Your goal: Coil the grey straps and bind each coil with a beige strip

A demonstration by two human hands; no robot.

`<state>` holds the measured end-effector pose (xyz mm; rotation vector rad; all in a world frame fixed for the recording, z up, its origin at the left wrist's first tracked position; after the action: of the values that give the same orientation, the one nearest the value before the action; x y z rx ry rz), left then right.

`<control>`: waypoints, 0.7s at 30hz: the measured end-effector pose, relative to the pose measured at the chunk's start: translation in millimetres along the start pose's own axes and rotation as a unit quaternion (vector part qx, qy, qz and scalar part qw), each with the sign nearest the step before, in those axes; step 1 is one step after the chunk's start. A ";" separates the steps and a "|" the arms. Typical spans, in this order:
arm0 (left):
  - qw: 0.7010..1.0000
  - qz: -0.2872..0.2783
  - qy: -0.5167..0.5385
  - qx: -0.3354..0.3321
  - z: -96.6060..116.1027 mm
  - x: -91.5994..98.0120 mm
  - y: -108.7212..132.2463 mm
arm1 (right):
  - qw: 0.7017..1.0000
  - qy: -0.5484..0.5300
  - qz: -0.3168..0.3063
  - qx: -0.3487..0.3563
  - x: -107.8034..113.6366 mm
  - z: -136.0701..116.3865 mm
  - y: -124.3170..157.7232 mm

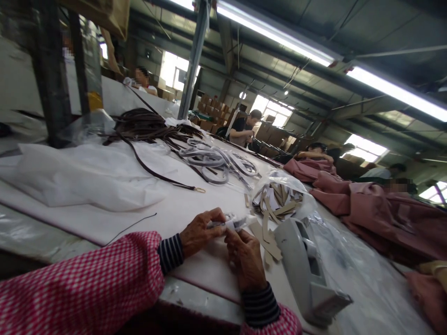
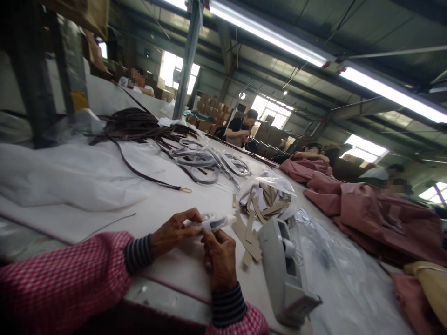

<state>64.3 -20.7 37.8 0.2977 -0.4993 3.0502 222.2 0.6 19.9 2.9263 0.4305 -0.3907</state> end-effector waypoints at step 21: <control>0.997 -0.010 -0.080 0.007 18.0 13.5 12.3 | 0.990 0.052 -0.112 0.070 -8.6 -6.3 4.2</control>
<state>53.5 -38.1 53.4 0.5481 -0.4794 3.0267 217.0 -4.4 28.8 3.0533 0.7815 -0.3093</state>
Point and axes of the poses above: each hand's wrist, its own y-axis away from the middle knuckle, its own x-axis out of the back of the hand, z = x × y, the point moved 3 cm from there along -y, towards the middle knuckle, and after that the axes turned 6 degrees about -y, right-handed, at the moved point
